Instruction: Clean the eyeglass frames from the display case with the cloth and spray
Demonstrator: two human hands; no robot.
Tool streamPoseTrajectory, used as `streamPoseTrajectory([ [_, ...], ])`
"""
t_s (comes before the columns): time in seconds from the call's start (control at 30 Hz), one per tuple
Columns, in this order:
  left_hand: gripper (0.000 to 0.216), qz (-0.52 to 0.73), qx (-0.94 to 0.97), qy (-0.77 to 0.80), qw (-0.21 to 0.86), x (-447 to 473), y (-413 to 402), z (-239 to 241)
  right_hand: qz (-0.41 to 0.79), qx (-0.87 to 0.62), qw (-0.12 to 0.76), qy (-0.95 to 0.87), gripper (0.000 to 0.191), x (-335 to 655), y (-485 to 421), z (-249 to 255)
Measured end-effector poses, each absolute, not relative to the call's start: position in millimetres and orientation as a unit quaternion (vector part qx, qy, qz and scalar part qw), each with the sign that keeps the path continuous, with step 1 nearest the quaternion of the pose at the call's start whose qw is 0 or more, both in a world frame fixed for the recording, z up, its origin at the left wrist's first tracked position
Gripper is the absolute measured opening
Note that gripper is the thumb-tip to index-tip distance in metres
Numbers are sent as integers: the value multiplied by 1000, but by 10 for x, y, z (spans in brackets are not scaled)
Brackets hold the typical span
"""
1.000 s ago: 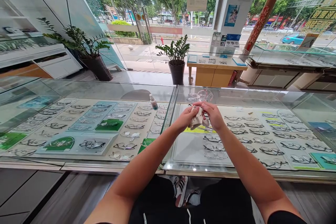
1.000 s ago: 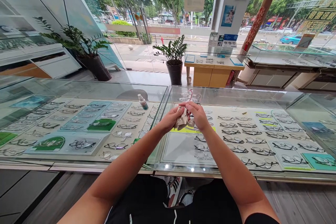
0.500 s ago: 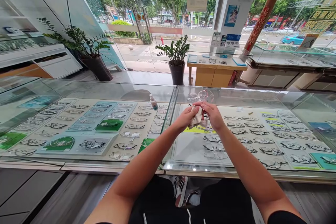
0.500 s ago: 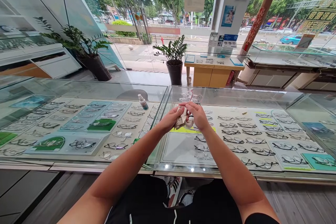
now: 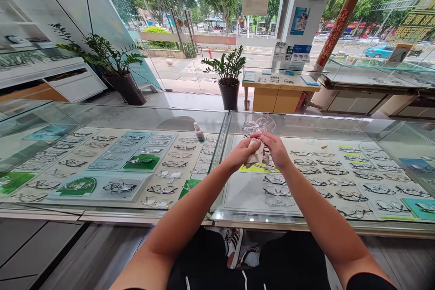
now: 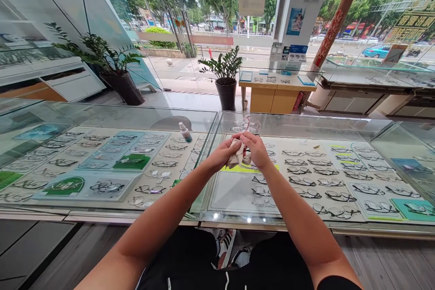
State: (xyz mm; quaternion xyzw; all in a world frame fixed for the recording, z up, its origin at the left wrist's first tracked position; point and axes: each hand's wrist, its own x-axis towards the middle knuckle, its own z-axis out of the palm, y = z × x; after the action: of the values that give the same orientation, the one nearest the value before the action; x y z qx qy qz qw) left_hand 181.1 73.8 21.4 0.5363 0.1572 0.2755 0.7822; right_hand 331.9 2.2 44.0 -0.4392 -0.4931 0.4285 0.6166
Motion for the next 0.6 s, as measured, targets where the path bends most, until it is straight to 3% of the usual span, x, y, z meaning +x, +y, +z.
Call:
streamPoseTrajectory([
  [0.6,60,309,535,178,766,1794,743,245,420,-439,600,-520,42,3315,-6,499],
])
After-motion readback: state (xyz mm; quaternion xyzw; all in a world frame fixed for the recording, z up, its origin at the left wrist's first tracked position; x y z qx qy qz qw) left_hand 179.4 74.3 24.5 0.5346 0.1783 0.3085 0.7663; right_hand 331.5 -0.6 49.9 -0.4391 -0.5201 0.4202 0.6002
